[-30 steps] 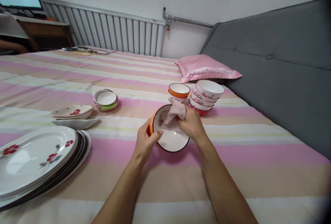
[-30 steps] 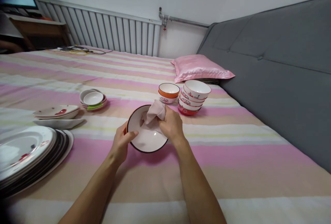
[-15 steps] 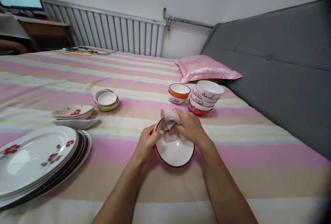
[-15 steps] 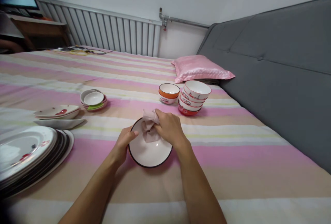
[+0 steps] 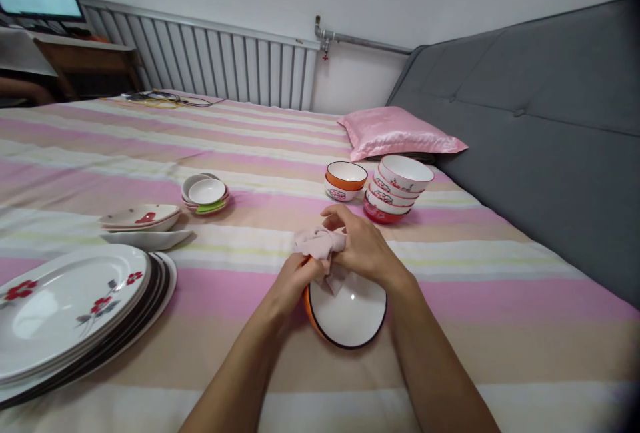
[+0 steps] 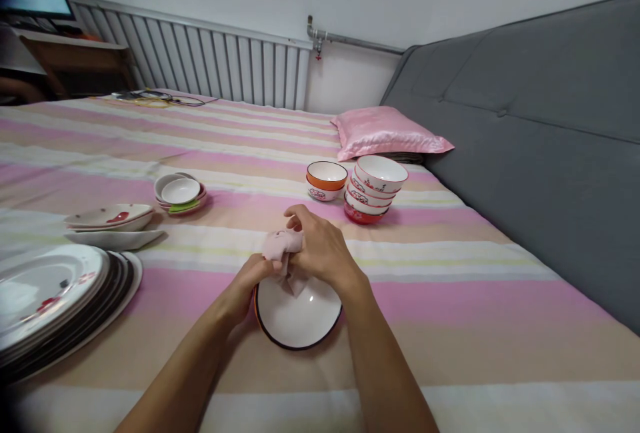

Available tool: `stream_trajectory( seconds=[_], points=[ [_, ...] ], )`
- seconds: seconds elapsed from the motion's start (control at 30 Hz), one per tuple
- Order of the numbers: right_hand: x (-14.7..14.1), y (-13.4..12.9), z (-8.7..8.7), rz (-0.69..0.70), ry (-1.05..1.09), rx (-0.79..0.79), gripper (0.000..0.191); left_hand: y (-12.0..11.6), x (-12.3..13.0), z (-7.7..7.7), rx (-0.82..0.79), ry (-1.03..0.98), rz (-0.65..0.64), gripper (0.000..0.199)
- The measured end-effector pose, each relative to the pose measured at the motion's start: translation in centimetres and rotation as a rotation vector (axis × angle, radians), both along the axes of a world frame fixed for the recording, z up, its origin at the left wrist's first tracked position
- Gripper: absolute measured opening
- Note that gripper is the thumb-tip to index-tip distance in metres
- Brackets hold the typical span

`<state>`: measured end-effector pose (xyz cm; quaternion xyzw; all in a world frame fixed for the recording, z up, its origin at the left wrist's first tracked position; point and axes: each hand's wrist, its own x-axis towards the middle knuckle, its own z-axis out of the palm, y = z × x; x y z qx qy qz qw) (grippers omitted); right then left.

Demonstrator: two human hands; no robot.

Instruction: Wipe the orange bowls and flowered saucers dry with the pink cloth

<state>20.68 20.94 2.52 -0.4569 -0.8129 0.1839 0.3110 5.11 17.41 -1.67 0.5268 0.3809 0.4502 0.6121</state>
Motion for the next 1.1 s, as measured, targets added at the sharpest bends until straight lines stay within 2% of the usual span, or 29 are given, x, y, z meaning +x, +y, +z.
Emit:
stream_trajectory(
  seconds=[0.13, 0.27, 0.4, 0.63, 0.8, 0.93, 1.1],
  points=[
    [0.7, -0.4, 0.9, 0.155, 0.085, 0.005, 0.065, -0.2, 0.0, 0.1, -0.056, -0.073, 0.008, 0.019],
    [0.8, -1.2, 2.0, 0.348, 0.110, -0.041, 0.055, -0.2, -0.1, -0.1, -0.081, -0.045, -0.006, 0.026],
    [0.5, -1.3, 1.9, 0.434, 0.155, -0.061, 0.045, 0.0, 0.1, -0.2, -0.046, -0.070, -0.016, 0.021],
    [0.6, -0.4, 1.1, 0.435, 0.235, -0.184, 0.037, 0.0, 0.2, -0.4, -0.093, -0.042, -0.038, 0.027],
    [0.9, 0.0, 0.7, 0.331, 0.295, -0.217, 0.034, -0.1, 0.0, -0.1, -0.158, -0.078, 0.014, 0.025],
    [1.2, 0.3, 0.3, 0.273, 0.327, -0.217, 0.033, 0.0, 0.0, -0.2, -0.146, -0.125, 0.028, 0.024],
    [1.3, 0.5, 0.2, 0.193, 0.341, -0.188, 0.030, 0.3, 0.0, -0.4, -0.136, -0.194, 0.109, 0.023]
  ],
)
